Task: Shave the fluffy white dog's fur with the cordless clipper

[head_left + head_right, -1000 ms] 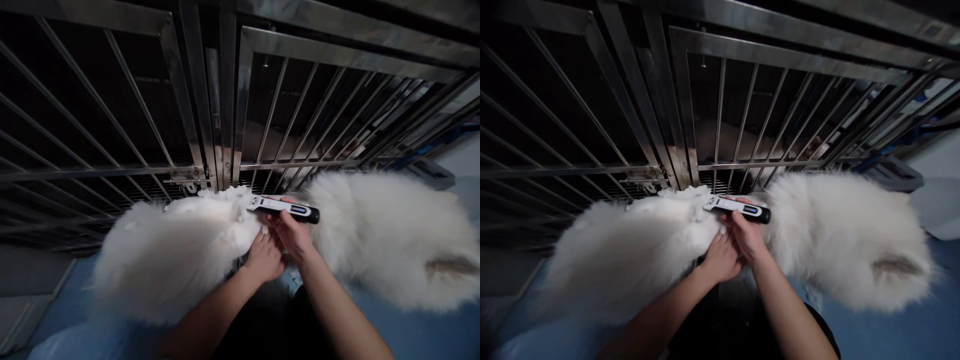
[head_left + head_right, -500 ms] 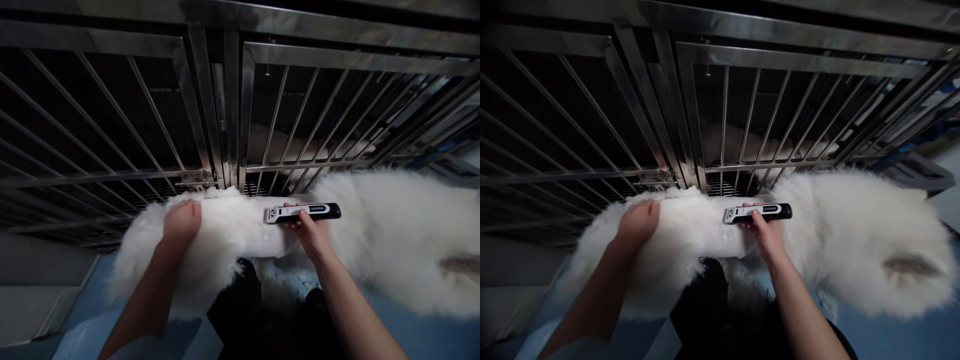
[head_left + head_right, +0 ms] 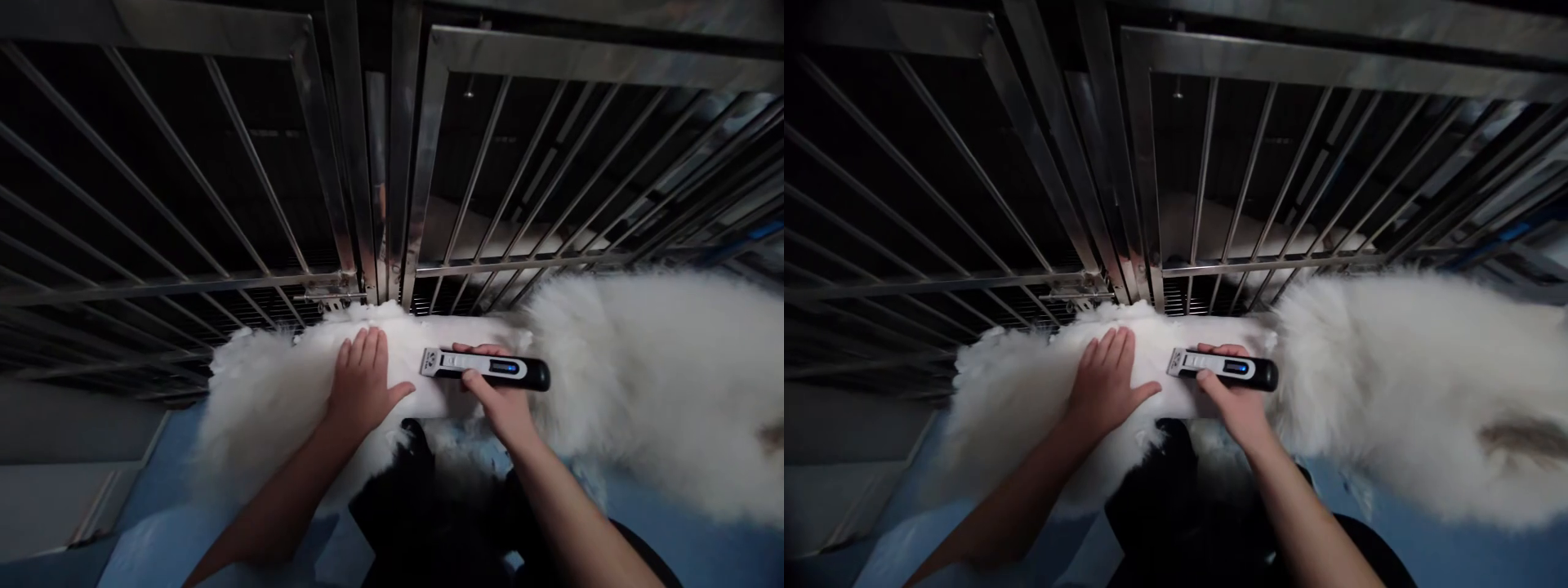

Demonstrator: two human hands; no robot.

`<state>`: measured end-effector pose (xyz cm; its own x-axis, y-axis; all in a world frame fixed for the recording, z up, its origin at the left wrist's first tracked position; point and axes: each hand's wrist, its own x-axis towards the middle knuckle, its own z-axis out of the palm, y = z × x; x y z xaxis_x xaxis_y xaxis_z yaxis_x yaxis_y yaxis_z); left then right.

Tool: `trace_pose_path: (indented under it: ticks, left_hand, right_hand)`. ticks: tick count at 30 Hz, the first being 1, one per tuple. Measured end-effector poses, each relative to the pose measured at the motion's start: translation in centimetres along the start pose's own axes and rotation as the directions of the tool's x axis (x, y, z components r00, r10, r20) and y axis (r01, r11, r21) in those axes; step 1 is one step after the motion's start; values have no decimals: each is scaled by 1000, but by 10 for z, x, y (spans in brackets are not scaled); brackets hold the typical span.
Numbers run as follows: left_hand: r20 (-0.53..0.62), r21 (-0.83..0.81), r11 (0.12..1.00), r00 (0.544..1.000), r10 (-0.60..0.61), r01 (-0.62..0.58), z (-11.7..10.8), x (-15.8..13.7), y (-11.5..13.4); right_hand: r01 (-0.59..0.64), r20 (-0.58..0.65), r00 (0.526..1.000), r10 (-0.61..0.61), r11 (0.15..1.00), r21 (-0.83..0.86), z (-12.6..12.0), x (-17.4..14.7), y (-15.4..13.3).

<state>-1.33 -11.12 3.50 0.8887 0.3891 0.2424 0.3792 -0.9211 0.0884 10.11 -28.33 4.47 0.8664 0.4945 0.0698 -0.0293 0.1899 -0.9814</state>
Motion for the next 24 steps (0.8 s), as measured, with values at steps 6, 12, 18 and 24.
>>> trace_pose_path:
  ticks: [6,12,18,24]
  left_hand:
    - [-25,20,1000,1000,-8,9,6,-9,-7]
    - [-98,5,1000,995,-20,20,13,-8,-6]
    - [-116,-23,999,993,-35,32,11,-17,-6]
    - [-129,-34,994,986,-103,100,7,-25,0]
  right_hand:
    - [77,-174,980,-92,993,-91,9,-16,2]
    - [128,-36,990,-136,976,-176,20,-6,1]
    - [151,-122,977,-177,970,-192,35,-9,-4]
    - [204,-9,978,-208,968,-148,44,0,2]
